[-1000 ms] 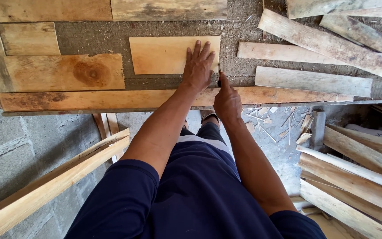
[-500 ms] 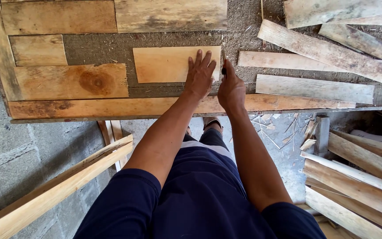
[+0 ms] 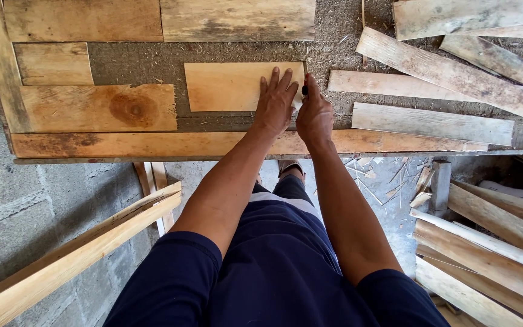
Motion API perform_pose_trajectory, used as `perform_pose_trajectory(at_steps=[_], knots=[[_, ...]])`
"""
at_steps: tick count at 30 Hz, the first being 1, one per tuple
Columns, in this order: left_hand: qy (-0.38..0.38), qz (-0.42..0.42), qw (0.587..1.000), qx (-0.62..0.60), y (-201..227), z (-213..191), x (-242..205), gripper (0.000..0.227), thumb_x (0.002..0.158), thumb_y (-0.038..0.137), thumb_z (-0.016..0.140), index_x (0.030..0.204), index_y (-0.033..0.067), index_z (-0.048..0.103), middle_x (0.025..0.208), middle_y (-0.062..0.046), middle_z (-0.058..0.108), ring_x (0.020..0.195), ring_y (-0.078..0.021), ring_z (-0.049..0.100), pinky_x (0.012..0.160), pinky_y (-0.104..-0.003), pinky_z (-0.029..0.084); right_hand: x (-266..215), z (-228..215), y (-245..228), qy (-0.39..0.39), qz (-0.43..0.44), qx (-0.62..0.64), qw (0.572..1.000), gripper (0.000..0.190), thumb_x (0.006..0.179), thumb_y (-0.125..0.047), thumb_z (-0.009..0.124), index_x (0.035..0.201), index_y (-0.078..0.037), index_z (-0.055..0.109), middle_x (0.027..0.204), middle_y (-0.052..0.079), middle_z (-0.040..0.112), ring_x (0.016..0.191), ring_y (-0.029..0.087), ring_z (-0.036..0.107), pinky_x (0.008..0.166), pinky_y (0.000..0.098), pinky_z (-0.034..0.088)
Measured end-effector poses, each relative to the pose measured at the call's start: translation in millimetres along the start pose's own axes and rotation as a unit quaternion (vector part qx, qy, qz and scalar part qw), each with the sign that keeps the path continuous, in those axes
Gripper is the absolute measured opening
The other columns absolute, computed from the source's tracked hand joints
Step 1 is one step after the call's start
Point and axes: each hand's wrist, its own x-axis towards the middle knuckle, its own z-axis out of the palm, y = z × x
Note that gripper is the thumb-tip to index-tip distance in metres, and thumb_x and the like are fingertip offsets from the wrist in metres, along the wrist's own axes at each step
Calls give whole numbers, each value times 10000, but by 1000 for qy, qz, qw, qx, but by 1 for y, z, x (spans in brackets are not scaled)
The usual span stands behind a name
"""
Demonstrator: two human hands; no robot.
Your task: Arranging and cutting thin wood planks to fit a flat wooden surface.
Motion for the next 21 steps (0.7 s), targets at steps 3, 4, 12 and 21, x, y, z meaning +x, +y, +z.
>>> perform_pose_trajectory(at_steps=[3, 4, 12, 21], knots=[[5, 1, 1000, 0, 1, 0, -1, 662, 853, 70, 769, 1460, 90, 506, 1665, -135, 254, 1548, -403, 164, 1263, -603, 147, -1, -6, -7, -36, 46, -6, 998, 494, 1077, -25, 438, 1560, -106, 373, 1068, 222, 757, 526, 202, 675, 324, 311, 519], [4, 2, 1000, -1, 2, 0, -1, 662, 853, 70, 769, 1460, 90, 506, 1665, -135, 254, 1548, -403, 164, 1263, -603, 147, -3, -5, -5, -36, 47, -7, 998, 494, 1077, -25, 438, 1560, -106, 373, 1068, 222, 757, 526, 202, 675, 324, 311, 519], [5, -5, 1000, 10, -2, 6, 2, 660, 864, 90, 768, 1474, 104, 517, 1669, -112, 247, 1552, -392, 166, 1262, -600, 146, -1, -3, -6, -11, 23, 0, 1000, 507, 1057, -6, 465, 1548, -105, 385, 1093, 222, 758, 565, 195, 706, 323, 292, 530], [-12, 16, 998, 55, -10, 22, 8, 686, 889, 153, 756, 1503, 87, 457, 1667, -150, 190, 1540, -421, 122, 1242, -624, 136, 14, -11, -13, -46, 20, -62, 997, 573, 974, 96, 460, 1519, -80, 445, 1100, 181, 769, 421, 121, 512, 280, 286, 404]])
